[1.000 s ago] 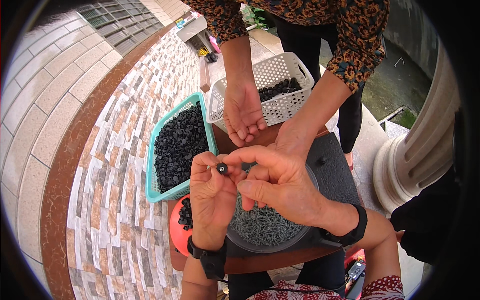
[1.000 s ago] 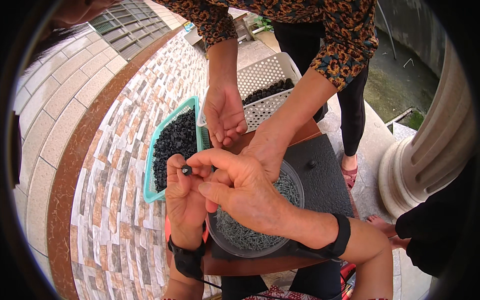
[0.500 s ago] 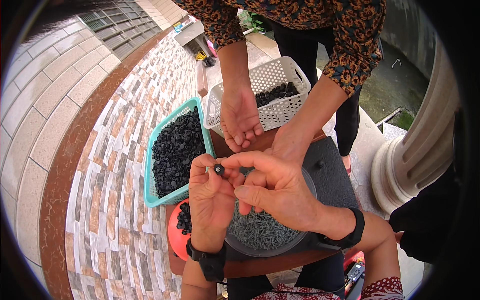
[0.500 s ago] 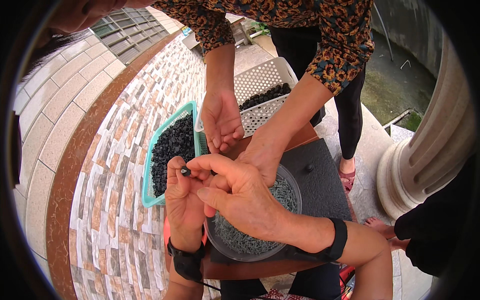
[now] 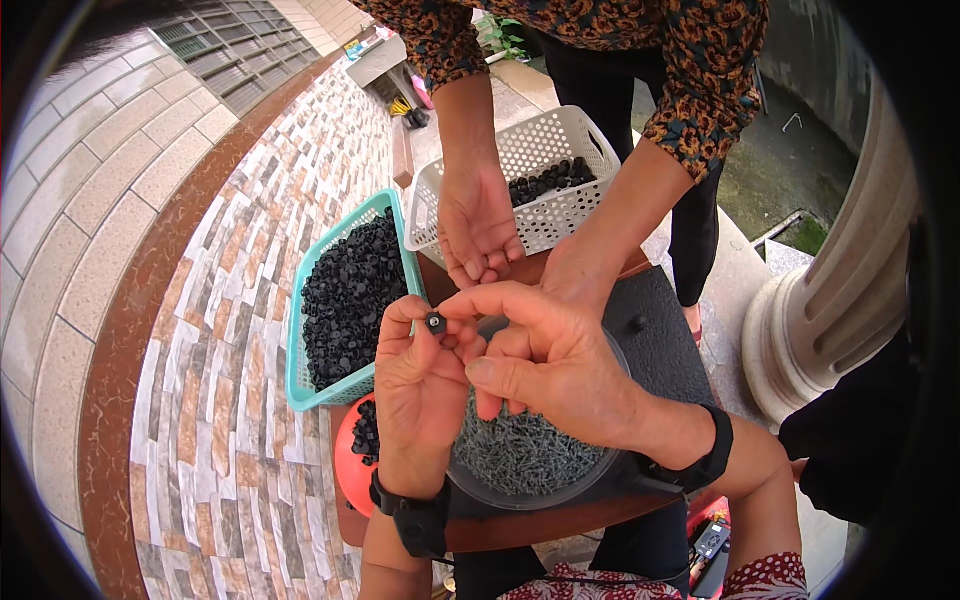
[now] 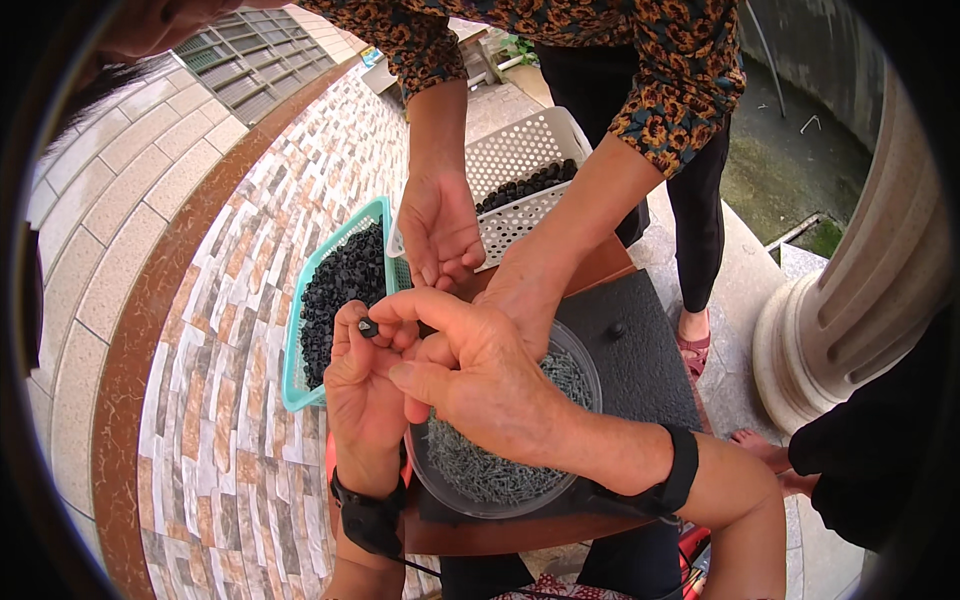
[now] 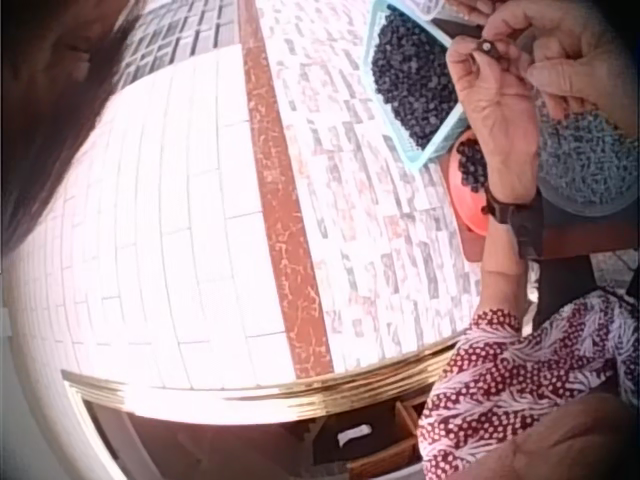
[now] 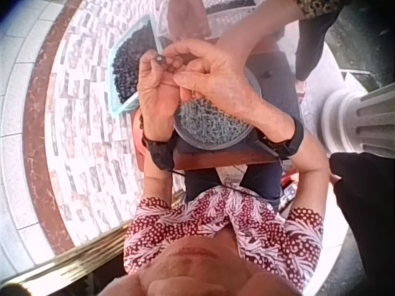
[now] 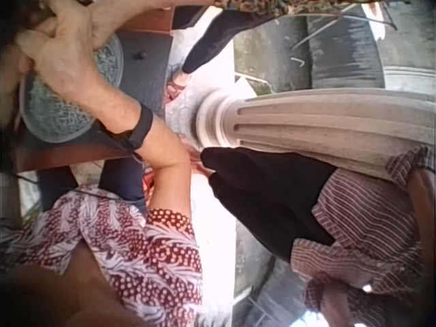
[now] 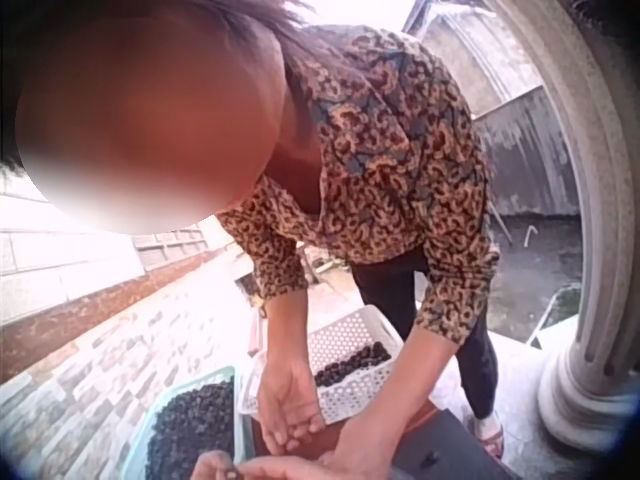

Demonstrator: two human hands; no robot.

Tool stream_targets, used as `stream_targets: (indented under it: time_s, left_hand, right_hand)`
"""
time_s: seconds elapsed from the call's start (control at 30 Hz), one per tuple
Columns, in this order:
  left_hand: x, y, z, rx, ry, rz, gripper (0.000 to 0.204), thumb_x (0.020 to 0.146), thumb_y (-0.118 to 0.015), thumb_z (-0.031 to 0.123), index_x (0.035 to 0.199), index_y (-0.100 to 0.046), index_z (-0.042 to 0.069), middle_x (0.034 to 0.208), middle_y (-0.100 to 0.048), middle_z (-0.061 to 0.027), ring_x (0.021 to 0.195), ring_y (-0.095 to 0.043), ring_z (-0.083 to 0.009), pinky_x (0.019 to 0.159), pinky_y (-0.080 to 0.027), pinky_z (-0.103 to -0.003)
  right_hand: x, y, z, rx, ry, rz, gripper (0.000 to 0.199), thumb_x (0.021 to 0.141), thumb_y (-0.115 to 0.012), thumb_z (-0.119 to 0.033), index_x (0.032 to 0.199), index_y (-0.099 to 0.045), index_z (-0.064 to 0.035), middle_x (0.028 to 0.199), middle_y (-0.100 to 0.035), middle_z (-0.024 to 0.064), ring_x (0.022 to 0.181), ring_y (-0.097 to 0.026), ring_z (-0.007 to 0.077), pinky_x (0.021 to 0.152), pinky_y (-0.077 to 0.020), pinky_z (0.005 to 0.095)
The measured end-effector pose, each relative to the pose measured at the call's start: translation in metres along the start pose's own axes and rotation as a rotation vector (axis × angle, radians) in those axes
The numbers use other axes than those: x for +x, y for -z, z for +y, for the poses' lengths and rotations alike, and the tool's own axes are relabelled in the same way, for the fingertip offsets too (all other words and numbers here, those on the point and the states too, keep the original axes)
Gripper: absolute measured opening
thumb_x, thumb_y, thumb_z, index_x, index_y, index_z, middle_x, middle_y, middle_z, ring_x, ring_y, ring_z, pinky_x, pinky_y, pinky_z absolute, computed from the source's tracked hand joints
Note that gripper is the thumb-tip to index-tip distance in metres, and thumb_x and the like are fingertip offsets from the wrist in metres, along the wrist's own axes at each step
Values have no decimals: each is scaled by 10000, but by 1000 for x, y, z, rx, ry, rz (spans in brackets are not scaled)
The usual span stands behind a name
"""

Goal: Assembling small black plastic parts with white mesh filters or springs.

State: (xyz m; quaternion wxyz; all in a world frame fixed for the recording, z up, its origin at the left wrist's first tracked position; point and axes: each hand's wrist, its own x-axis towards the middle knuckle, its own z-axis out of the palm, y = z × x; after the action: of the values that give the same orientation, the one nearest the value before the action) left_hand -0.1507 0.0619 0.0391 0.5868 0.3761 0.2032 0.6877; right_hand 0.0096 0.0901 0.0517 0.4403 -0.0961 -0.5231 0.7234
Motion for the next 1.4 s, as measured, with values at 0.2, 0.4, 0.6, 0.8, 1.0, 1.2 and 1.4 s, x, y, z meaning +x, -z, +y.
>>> stream_targets:
  time_s: [0.2, 0.4, 0.6, 0.8, 1.0, 1.2, 1.4]
  left_hand:
    - [-3, -1, 4, 34, -3, 16, 204, 875, -603, 124, 1064, -529, 99, 1011, -575, -104, 931, -527, -222, 846, -470, -365]
    - [-4, -7, 7, 5, -43, 87, 155, 854, -630, 93, 982, -548, 60, 920, -599, -79, 894, -552, -194, 842, -458, -324]
    - [-11, -9, 5, -64, -137, 141, 112, 868, -599, 57, 969, -552, 55, 923, -590, -91, 910, -537, -207, 892, -442, -348]
    - [-17, 2, 9, -122, -95, 179, 113, 854, -617, 62, 952, -561, 65, 915, -585, -86, 920, -528, -212, 884, -443, -351]
    - [-14, -9, 2, 74, -286, 69, 207, 808, -675, 91, 987, -576, 59, 927, -585, -91, 933, -520, -210, 882, -435, -359]
    - [-13, -17, -4, 82, -291, 149, 325, 782, -702, 89, 1077, -570, 56, 938, -579, -108, 930, -522, -215, 885, -433, -363]
    - [-14, -10, -1, 130, -285, 97, 303, 781, -707, 96, 1044, -564, 54, 939, -577, -114, 921, -530, -224, 882, -438, -367]
  right_hand:
    - [1, 0, -1, 21, 7, -6, 299, 856, -551, -14, 1151, -507, -2, 592, -555, 6, 531, -473, 28, 473, -361, 180]
    - [-2, -1, 0, -73, 21, -30, 414, 862, -559, -27, 1267, -474, -28, 653, -595, 12, 607, -561, 51, 525, -422, 184]
    - [-20, -21, 8, -166, 137, 17, 503, 846, -555, 42, 1330, -436, -31, 646, -573, 7, 616, -544, 46, 576, -417, 189]
    - [-21, -27, 9, -304, 159, -7, 519, 817, -503, 55, 1328, -424, 5, 1360, -465, 133, 1190, -486, 258, 884, -445, 306]
    - [-22, -27, 13, -301, 190, 18, 510, 805, -541, 20, 1306, -446, 3, 1294, -507, 172, 1165, -498, 297, 856, -459, 346]
    - [-23, -24, 14, -294, 38, 30, 493, 803, -563, -7, 1286, -466, -2, 1169, -557, 202, 1087, -539, 307, 854, -456, 351]
    - [-22, -24, 17, -288, 173, 34, 491, 800, -552, 12, 1282, -459, 17, 1217, -542, 203, 1105, -537, 300, 893, -439, 347]
